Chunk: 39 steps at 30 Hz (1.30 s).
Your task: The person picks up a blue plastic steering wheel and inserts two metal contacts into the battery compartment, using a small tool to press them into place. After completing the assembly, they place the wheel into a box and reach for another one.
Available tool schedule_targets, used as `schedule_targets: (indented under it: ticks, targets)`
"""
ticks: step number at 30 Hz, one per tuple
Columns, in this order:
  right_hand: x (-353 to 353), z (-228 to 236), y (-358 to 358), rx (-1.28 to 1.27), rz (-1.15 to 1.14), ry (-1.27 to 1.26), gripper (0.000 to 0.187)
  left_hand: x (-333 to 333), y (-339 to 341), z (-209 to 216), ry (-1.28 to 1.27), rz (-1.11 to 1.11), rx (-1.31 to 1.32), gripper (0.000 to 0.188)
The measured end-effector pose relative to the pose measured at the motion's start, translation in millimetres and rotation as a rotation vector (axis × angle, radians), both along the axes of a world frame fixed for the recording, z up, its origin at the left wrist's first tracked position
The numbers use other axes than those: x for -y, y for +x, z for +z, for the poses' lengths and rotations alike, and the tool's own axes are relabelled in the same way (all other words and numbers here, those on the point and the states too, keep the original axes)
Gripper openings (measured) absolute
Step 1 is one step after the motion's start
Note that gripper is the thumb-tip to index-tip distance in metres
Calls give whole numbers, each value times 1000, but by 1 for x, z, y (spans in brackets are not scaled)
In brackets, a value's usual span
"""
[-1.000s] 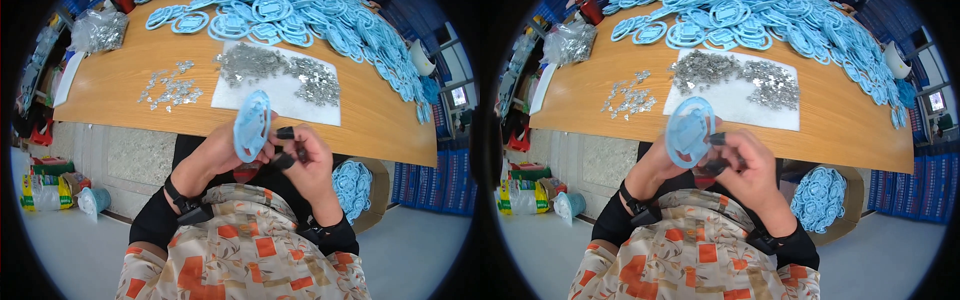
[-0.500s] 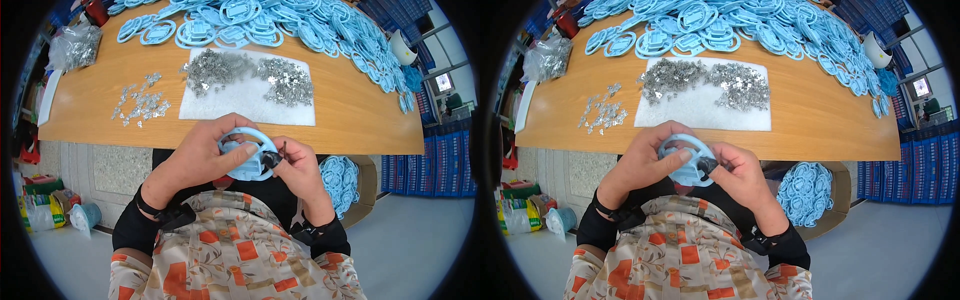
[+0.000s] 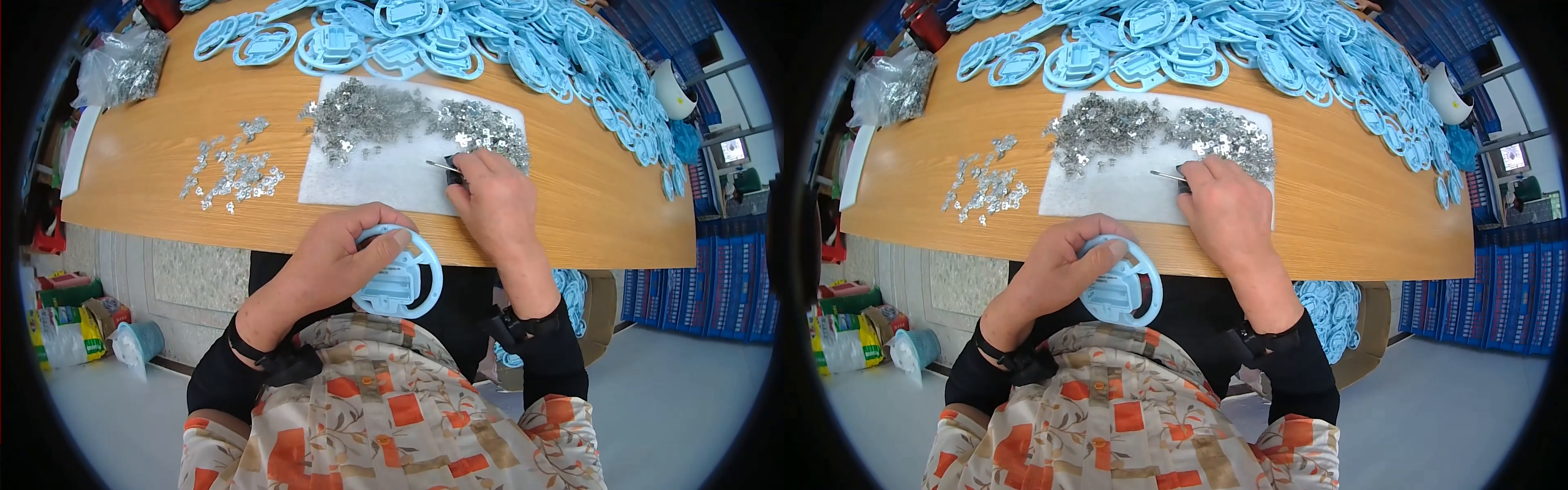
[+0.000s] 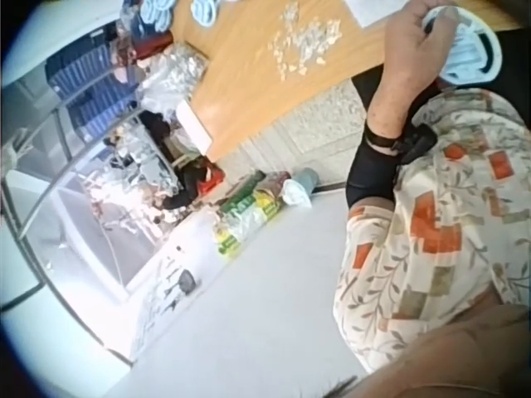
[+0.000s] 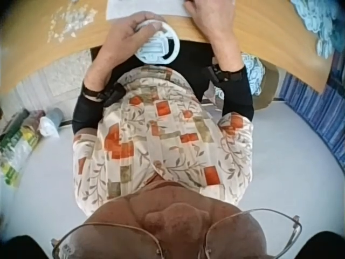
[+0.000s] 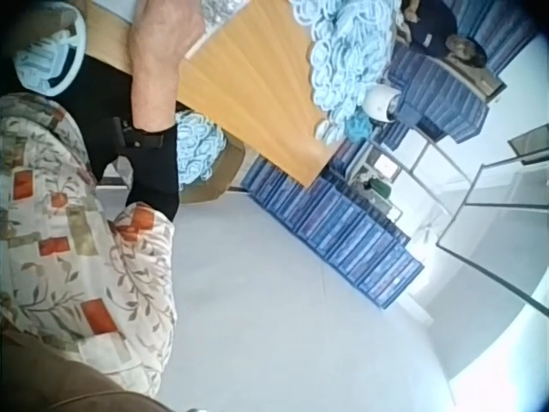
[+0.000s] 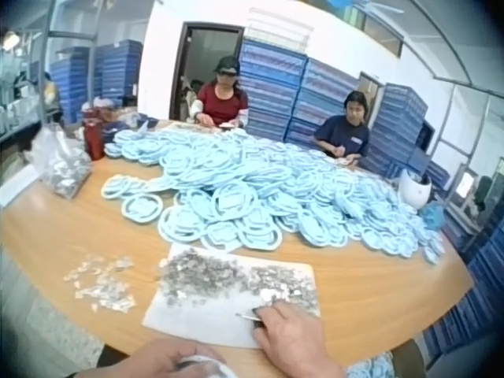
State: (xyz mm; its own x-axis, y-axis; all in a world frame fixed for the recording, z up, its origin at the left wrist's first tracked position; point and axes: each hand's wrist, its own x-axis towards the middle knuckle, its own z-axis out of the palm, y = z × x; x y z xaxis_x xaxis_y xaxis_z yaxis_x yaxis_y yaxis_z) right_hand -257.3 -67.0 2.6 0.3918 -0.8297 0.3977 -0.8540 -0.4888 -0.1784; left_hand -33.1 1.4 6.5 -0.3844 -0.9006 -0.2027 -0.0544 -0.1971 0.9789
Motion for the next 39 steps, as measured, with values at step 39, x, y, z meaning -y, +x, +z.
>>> schedule_targets:
  ticks: [39]
  targets:
    - [-36,25,2,591,85,647,17,16,-10,7,-509,25,542,13]
